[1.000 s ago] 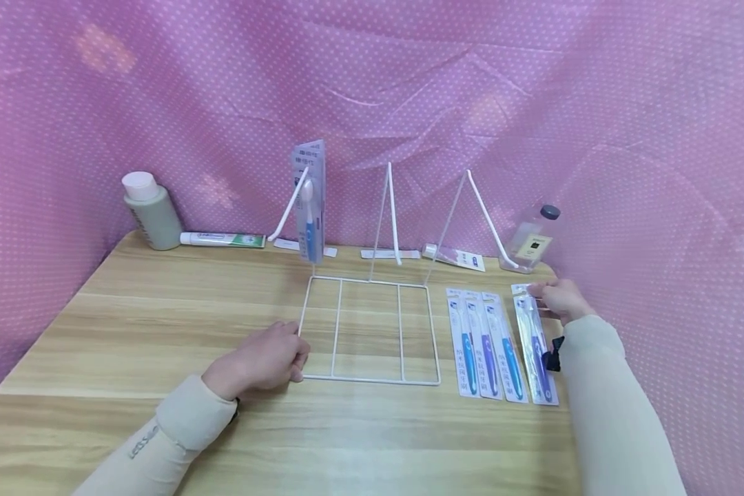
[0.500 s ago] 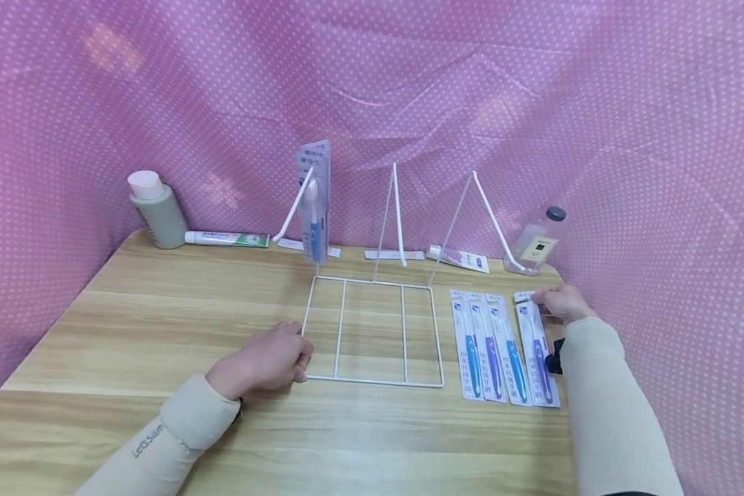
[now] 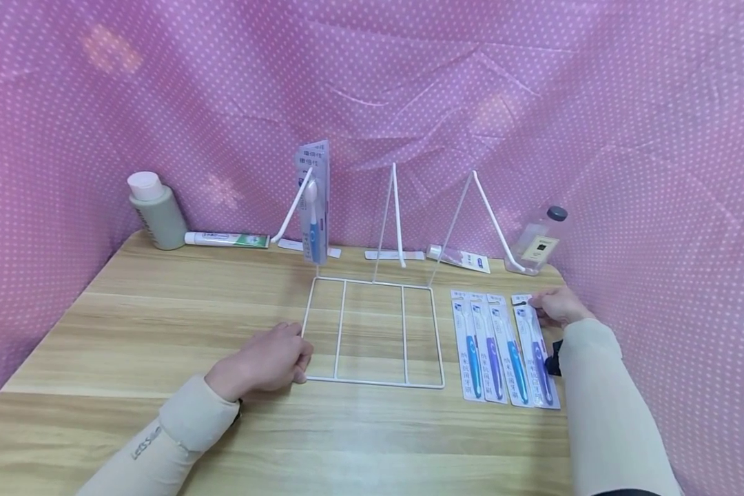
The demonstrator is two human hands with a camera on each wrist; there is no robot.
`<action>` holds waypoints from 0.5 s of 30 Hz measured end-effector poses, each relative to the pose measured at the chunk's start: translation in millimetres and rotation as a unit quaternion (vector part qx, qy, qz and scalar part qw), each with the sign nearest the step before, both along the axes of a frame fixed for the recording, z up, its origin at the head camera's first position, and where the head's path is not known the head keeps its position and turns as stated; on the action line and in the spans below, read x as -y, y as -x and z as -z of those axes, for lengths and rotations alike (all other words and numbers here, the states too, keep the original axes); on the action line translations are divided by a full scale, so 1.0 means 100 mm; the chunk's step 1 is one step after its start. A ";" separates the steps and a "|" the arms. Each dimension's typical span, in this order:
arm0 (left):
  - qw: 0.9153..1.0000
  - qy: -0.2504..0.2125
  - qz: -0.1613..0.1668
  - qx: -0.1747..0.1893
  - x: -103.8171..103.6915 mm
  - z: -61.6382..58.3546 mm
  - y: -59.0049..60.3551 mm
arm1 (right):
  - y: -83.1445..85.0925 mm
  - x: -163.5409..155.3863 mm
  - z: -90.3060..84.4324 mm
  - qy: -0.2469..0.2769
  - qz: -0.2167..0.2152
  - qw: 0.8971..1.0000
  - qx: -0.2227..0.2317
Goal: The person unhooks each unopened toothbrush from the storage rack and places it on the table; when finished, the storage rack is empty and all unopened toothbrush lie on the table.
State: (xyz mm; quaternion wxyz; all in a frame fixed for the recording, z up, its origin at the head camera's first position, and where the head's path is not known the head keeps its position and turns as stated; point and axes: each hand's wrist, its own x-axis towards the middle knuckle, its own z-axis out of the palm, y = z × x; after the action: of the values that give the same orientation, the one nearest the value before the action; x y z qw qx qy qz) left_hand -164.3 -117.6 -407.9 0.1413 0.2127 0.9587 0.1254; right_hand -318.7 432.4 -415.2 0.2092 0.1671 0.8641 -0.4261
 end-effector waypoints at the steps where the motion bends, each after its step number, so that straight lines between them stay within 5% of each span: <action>1: 1.000 0.001 0.000 0.001 0.00 0.00 0.00 | 0.00 0.00 0.01 0.001 -0.001 1.000 -0.001; 15: 1.000 -0.004 -0.006 0.009 0.01 -0.01 0.00 | 0.03 0.05 0.06 -0.018 -0.017 1.000 -0.006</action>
State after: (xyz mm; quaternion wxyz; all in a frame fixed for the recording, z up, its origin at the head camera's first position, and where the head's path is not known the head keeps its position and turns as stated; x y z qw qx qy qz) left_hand -164.6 -118.2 -406.7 0.1485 0.2068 0.9580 0.1323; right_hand -321.5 427.9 -421.4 0.2080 0.1537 0.8756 -0.4079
